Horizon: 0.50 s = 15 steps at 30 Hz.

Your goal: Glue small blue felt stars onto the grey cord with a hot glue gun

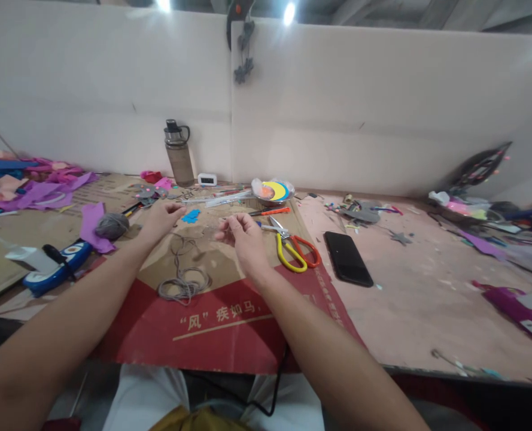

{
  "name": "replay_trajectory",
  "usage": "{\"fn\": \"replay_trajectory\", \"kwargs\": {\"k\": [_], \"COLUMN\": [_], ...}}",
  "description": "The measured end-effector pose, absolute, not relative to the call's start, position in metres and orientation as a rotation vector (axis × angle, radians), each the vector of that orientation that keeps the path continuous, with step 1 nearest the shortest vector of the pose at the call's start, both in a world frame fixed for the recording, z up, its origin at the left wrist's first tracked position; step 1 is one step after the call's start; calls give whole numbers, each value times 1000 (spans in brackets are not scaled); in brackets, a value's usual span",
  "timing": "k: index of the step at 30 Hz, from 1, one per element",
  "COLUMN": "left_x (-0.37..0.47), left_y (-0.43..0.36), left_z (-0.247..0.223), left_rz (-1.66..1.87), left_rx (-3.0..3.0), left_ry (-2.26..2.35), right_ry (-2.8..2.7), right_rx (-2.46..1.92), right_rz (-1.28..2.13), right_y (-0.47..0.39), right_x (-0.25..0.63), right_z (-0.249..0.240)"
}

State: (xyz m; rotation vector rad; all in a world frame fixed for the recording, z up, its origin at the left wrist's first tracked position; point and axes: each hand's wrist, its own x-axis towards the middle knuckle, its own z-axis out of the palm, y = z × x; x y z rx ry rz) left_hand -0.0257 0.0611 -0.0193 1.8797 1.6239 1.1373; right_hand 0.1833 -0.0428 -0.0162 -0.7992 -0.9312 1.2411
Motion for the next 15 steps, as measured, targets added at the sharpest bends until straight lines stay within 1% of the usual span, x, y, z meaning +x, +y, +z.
{"fn": "replay_trajectory", "kwargs": {"k": [3,11,15], "left_x": [-26,-17,-16], "left_y": [75,99,99], "left_z": [-27,-34,-35], "left_rz": [866,571,477], "left_rx": [2088,2315,2320], "left_ry": [1821,1887,1941], "right_ry": [-927,-1042,-1100], "right_rx": [-810,-953,-1028], "right_rz": [1263,1198,1206], "right_y": [-43,-39,-35], "right_x": [182,187,191], "right_z": [-15,-21,-28]}}
